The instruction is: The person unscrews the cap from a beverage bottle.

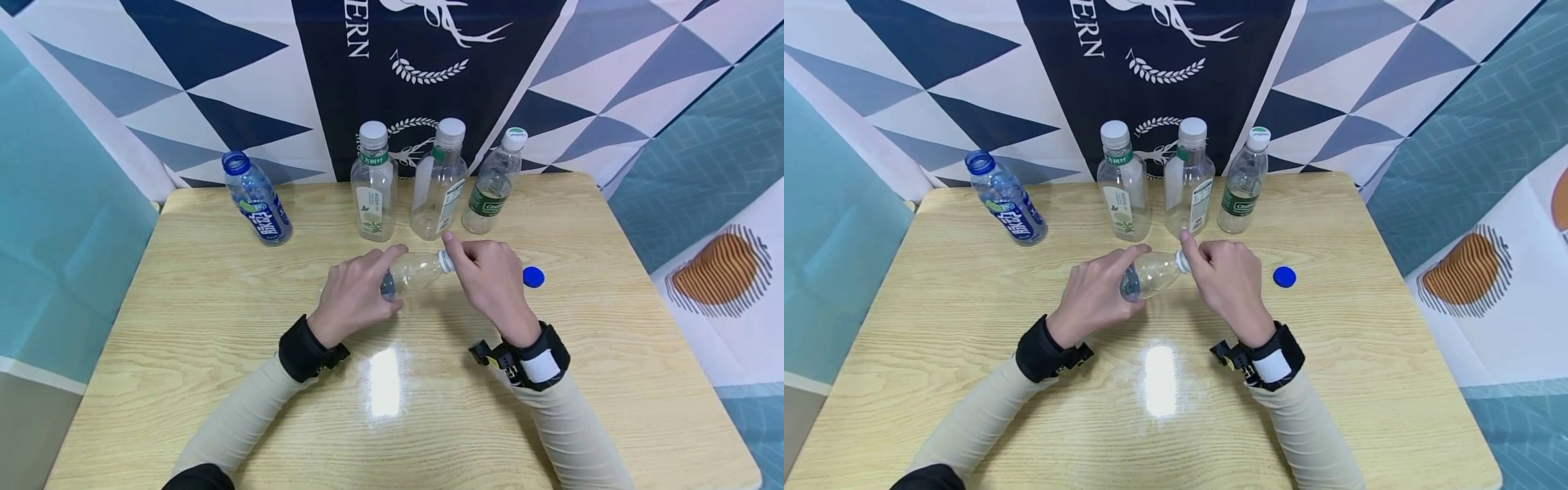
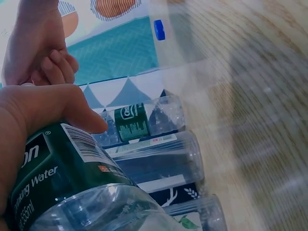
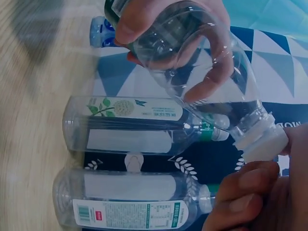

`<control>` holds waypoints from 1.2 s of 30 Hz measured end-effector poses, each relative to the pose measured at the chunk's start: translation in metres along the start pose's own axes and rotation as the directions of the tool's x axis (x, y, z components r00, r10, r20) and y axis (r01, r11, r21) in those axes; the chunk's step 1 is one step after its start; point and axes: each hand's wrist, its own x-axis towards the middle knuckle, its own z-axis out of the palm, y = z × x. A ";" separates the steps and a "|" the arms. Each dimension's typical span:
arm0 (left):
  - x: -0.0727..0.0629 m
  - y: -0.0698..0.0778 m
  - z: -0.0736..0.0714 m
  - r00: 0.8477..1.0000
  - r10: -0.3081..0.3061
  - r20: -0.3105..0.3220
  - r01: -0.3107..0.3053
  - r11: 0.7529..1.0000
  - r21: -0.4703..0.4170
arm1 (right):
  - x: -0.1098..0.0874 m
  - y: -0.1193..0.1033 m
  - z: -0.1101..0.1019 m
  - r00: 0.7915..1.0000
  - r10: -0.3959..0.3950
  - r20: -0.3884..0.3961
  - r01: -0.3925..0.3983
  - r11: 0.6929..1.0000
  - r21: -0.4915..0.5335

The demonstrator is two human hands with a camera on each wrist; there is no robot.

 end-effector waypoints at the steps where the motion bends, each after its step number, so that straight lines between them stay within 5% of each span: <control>1: 0.000 0.000 0.000 1.000 -0.005 0.005 0.005 1.000 -0.007 | 0.000 0.000 -0.001 1.000 -0.008 0.012 0.008 1.000 0.007; 8: 0.000 -0.002 0.001 0.997 -0.058 0.051 0.063 0.995 -0.084 | 0.002 0.002 -0.005 0.995 -0.089 0.040 0.088 0.996 0.035; 17: 0.000 -0.003 0.001 0.994 -0.083 0.073 0.089 0.992 -0.088 | 0.002 0.003 -0.006 0.984 -0.175 -0.026 0.177 0.974 0.144; 31: 0.000 -0.002 0.002 0.996 -0.072 0.060 0.077 0.995 -0.068 | 0.005 0.001 -0.008 0.997 -0.014 0.077 0.000 0.986 0.169; 36: 0.001 -0.002 0.001 0.995 -0.075 0.063 0.081 0.993 -0.084 | 0.005 0.002 -0.011 0.995 -0.019 0.099 0.003 0.987 0.163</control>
